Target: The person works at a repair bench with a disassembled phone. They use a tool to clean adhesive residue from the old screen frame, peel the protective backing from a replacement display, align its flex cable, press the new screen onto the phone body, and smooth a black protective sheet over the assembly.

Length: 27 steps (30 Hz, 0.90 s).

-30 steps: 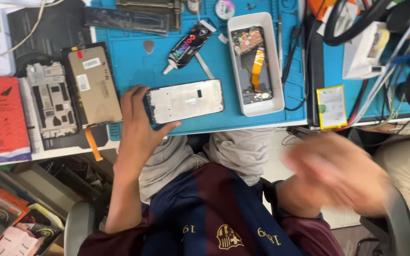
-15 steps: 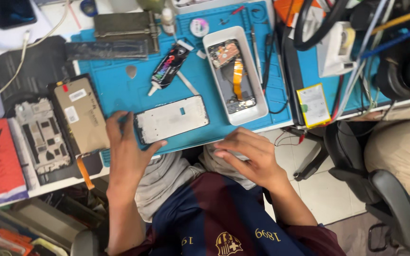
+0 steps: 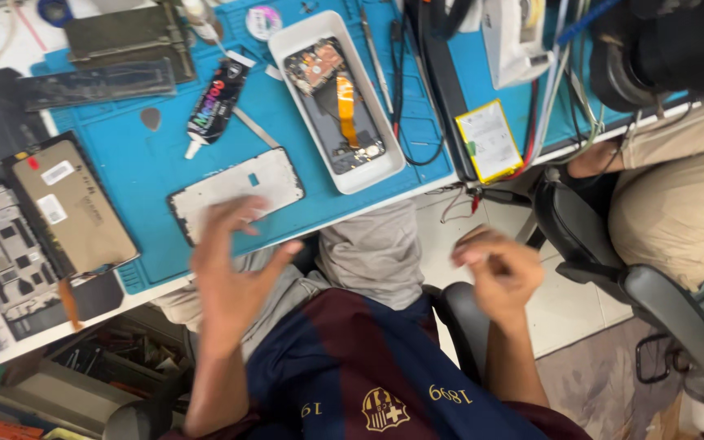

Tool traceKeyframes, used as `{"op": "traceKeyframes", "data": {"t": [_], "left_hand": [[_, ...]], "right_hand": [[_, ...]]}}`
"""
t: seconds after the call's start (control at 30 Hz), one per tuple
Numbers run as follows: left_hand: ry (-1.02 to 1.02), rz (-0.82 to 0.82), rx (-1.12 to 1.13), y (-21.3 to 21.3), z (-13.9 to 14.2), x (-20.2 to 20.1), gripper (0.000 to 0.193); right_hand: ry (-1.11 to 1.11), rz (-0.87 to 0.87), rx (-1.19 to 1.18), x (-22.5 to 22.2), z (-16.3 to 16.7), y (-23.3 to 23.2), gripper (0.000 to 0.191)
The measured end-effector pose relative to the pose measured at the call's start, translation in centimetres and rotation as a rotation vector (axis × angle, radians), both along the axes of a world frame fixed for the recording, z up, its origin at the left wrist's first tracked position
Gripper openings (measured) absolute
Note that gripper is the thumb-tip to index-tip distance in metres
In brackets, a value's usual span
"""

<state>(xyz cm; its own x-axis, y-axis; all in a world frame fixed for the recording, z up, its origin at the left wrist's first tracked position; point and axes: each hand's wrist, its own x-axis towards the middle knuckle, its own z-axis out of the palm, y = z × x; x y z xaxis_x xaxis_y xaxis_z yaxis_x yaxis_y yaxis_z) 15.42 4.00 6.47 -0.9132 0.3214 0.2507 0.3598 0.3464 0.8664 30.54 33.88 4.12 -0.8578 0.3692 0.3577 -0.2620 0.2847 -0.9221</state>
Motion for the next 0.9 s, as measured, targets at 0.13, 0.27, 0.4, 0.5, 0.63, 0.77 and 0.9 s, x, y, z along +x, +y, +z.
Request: {"op": "traceKeyframes", "data": {"t": [0.13,0.27,0.4,0.5,0.63,0.77,0.9], "left_hand": [[-0.274,-0.225,0.225,7.2,-2.4,2.8,0.017],[-0.432,-0.361,0.367,15.8,-5.3,4.6,0.015],[-0.415,-0.273,0.309,21.3,-6.5,5.2,0.021],[-0.349,-0.215,0.278,22.8,-6.5,5.0,0.018],[-0.314,-0.209,0.258,23.2,-6.3,4.9,0.014],[-0.33,-0.224,0.244,23.2,-6.4,4.7,0.013],[-0.292,-0.218,0.255,23.2,-6.6,4.6,0.012]], "right_hand": [[-0.027,-0.244,-0.125,1.8,-1.6,4.5,0.013],[-0.303,-0.292,-0.142,1.1,-3.0,7.4,0.011],[-0.323,-0.147,-0.25,-0.2,-4.7,8.6,0.017],[-0.327,-0.071,-0.292,-0.9,-6.0,9.4,0.02],[-0.359,-0.027,-0.293,-1.1,-6.9,10.7,0.021],[-0.355,0.027,-0.281,-1.6,-7.3,11.5,0.02],[-0.399,0.058,-0.249,-2.2,-7.6,11.3,0.02]]}}
